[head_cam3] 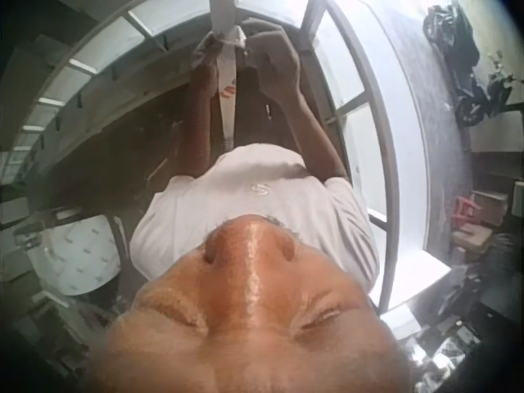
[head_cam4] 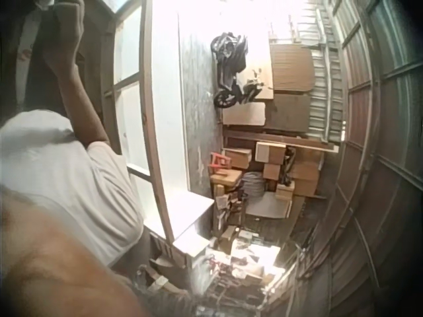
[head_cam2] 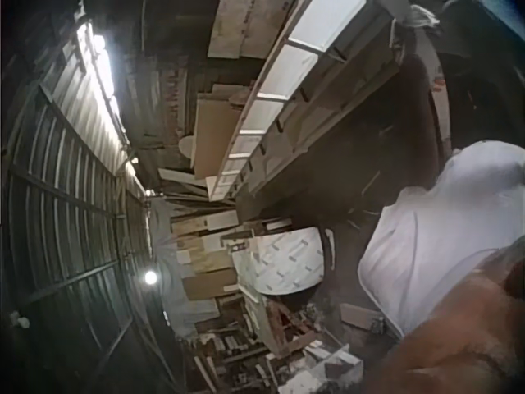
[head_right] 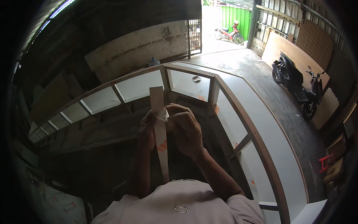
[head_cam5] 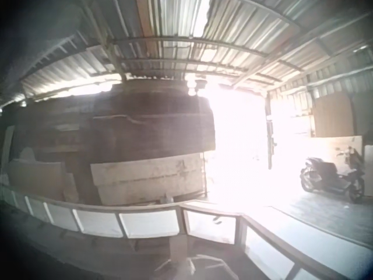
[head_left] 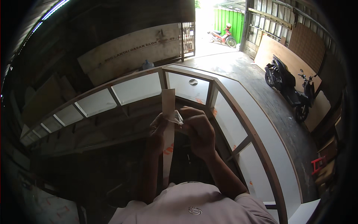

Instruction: The person spreads adhesive onto a strip with a scraper, presses the strip onto the edge of a wooden cabinet frame by hand, and sharpens a pencil with a utility knife.

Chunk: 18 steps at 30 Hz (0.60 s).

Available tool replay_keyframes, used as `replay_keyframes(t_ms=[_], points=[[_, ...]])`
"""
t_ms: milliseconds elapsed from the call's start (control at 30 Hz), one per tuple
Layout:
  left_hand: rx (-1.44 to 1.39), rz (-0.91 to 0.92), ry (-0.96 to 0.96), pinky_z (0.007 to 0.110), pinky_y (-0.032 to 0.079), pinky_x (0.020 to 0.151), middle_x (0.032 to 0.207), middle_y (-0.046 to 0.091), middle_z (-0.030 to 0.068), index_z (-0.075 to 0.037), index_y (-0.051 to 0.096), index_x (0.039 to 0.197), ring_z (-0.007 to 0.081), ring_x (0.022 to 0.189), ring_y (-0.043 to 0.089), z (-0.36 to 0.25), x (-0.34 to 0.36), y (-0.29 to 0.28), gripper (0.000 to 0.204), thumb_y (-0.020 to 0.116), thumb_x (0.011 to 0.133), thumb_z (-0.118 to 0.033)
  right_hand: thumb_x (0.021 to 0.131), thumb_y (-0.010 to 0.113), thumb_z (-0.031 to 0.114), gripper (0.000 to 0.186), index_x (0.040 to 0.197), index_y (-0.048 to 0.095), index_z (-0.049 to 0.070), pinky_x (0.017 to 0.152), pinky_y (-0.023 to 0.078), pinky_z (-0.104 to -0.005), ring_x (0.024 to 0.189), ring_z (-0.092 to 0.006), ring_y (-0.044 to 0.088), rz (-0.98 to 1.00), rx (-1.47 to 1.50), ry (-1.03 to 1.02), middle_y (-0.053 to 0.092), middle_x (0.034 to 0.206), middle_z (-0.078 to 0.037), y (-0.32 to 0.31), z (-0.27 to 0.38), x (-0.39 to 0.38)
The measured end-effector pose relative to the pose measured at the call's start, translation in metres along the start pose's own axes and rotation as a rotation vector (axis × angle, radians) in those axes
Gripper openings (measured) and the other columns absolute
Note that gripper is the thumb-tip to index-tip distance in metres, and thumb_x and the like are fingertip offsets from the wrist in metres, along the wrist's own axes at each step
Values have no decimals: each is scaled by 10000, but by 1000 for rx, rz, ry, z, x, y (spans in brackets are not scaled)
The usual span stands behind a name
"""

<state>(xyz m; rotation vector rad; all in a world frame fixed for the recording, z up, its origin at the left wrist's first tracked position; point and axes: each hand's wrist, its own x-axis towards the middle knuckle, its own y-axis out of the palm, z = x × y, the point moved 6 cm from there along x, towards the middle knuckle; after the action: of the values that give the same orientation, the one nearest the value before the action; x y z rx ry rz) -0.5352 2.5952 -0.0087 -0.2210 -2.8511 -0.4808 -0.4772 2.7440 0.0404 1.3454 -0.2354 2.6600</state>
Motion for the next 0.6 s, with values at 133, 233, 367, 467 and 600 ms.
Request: replay_keyframes(t_ms=[133,233,367,467,600], points=[[-184,240,-8,290,467,738,808,599,38,-7,585,1129,127,758,589,10,-6,8,400,442,1040,-370,979,528,-2,112,1088,530,27,800,513,-289,981,-161,642,46,468,127,661,1068,-133,14,-1,17],[-204,129,129,263,450,715,790,570,16,-14,599,1101,110,728,560,-7,-12,16,456,436,1048,-437,1015,481,23,103,1117,497,25,720,506,-270,855,-113,622,115,515,163,648,1016,-117,21,-4,22],[-116,77,84,258,449,682,763,545,-8,-23,619,1052,92,703,537,2,-2,1,548,423,1038,-535,1019,479,37,72,1089,487,26,646,489,-270,717,-99,574,147,602,211,625,938,-84,36,-8,21],[121,2,132,278,460,647,715,555,-13,-29,643,946,91,655,538,-11,1,4,613,421,1020,-596,1017,489,58,50,1058,488,31,635,485,-278,708,-97,566,133,512,206,621,912,-73,37,-9,16],[477,-103,146,313,493,654,664,594,28,-28,647,842,134,629,587,-4,13,-4,595,412,1043,-536,1007,502,65,29,1021,500,39,650,483,-281,717,-98,559,213,472,307,575,865,-49,38,-19,0]])
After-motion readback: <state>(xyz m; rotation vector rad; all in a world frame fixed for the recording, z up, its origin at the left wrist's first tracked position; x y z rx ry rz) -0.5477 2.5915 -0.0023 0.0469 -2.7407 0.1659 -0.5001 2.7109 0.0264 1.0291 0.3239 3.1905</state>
